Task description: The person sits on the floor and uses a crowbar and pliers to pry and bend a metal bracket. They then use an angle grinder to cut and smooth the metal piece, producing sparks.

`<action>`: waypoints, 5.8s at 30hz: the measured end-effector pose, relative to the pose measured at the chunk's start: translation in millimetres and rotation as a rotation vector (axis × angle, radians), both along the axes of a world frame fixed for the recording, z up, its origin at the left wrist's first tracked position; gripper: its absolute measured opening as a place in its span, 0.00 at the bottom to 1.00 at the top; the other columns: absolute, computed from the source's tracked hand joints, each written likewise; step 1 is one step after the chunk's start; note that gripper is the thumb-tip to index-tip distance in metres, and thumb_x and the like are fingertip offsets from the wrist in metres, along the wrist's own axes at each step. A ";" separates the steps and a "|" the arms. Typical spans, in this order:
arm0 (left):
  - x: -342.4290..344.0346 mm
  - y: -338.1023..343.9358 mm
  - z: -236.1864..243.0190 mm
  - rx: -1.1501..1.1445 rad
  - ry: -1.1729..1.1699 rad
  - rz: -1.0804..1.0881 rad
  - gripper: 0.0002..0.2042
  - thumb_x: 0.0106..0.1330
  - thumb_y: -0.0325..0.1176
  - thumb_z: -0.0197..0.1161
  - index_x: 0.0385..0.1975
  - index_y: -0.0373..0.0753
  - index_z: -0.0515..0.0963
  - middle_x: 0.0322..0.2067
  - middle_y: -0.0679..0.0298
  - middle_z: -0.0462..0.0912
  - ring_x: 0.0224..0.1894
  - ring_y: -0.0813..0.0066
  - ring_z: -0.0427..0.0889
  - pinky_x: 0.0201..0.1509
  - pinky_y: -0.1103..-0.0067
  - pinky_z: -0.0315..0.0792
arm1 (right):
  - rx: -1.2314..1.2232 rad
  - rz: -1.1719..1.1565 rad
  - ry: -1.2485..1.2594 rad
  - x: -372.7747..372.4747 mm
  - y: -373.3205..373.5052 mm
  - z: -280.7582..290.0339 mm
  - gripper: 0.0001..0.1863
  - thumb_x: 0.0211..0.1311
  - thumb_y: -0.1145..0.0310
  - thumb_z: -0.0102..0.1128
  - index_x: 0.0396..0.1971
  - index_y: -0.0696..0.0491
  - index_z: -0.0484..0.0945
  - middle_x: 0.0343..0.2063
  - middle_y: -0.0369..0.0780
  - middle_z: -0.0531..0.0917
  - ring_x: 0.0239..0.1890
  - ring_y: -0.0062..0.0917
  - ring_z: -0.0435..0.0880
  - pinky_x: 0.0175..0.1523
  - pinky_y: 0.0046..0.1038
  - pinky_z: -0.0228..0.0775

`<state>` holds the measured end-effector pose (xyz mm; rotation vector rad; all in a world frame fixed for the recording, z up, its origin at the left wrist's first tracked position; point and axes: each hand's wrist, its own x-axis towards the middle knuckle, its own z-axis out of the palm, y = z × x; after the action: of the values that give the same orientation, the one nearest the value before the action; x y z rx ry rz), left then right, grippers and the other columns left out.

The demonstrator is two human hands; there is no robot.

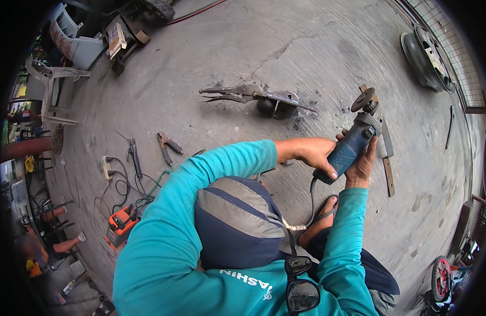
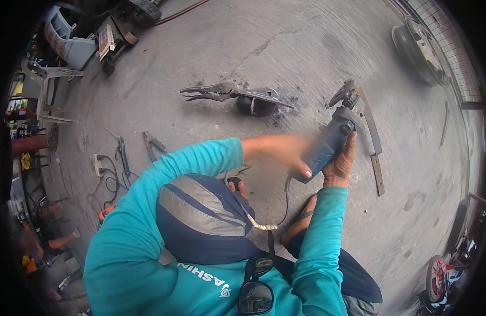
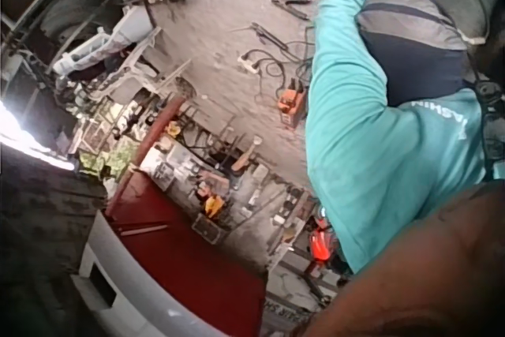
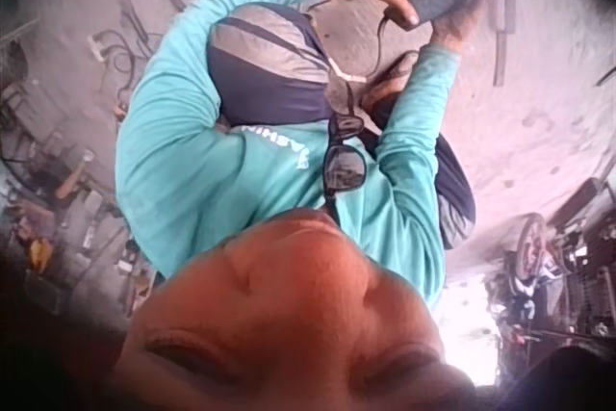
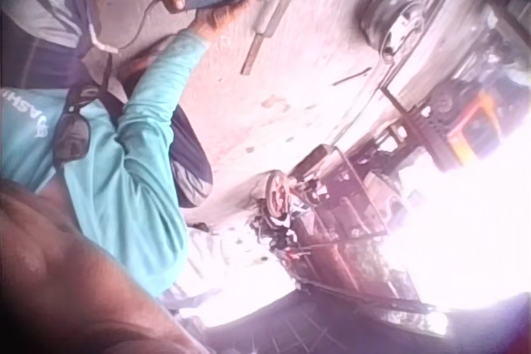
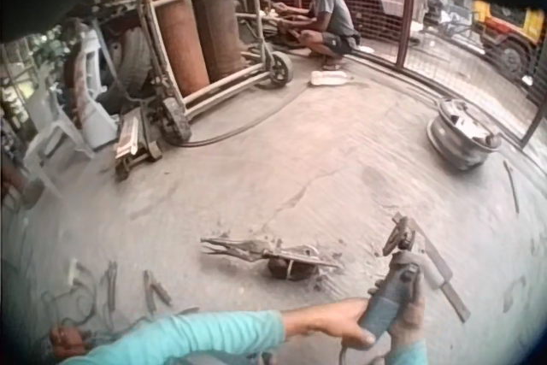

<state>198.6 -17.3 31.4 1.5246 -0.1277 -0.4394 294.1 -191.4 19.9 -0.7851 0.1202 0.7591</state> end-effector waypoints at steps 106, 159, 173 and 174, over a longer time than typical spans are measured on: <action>-202.3 183.9 -85.5 1.094 0.174 0.836 0.20 0.50 0.29 0.79 0.40 0.34 0.78 0.29 0.55 0.83 0.33 0.58 0.83 0.41 0.67 0.77 | -1.243 0.946 -1.167 22.0 85.8 -35.9 0.24 0.44 0.61 0.72 0.42 0.60 0.85 0.41 0.55 0.88 0.47 0.49 0.88 0.54 0.43 0.81; -192.8 180.7 -76.8 1.167 0.263 0.770 0.18 0.51 0.31 0.76 0.37 0.33 0.74 0.31 0.48 0.84 0.37 0.45 0.85 0.42 0.60 0.76 | -1.299 0.893 -1.124 15.4 81.1 -12.0 0.23 0.47 0.62 0.73 0.43 0.57 0.84 0.42 0.52 0.88 0.49 0.47 0.87 0.55 0.42 0.80; -191.2 181.6 -70.6 1.151 0.266 0.762 0.15 0.50 0.29 0.72 0.36 0.33 0.76 0.28 0.49 0.83 0.35 0.46 0.84 0.41 0.62 0.76 | -1.365 0.994 -1.180 6.6 99.7 -9.0 0.21 0.51 0.64 0.73 0.45 0.56 0.84 0.46 0.50 0.88 0.51 0.44 0.88 0.56 0.41 0.81; -190.9 181.5 -69.9 1.150 0.266 0.761 0.15 0.50 0.29 0.71 0.35 0.33 0.76 0.28 0.49 0.83 0.35 0.46 0.84 0.40 0.62 0.76 | -1.380 0.996 -1.190 5.7 100.4 -8.5 0.21 0.51 0.64 0.73 0.45 0.56 0.84 0.46 0.50 0.88 0.52 0.44 0.88 0.56 0.41 0.81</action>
<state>7.7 164.3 -38.6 2.4211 1.0506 -0.0539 299.8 -91.0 11.4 -2.6018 -1.0051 0.9434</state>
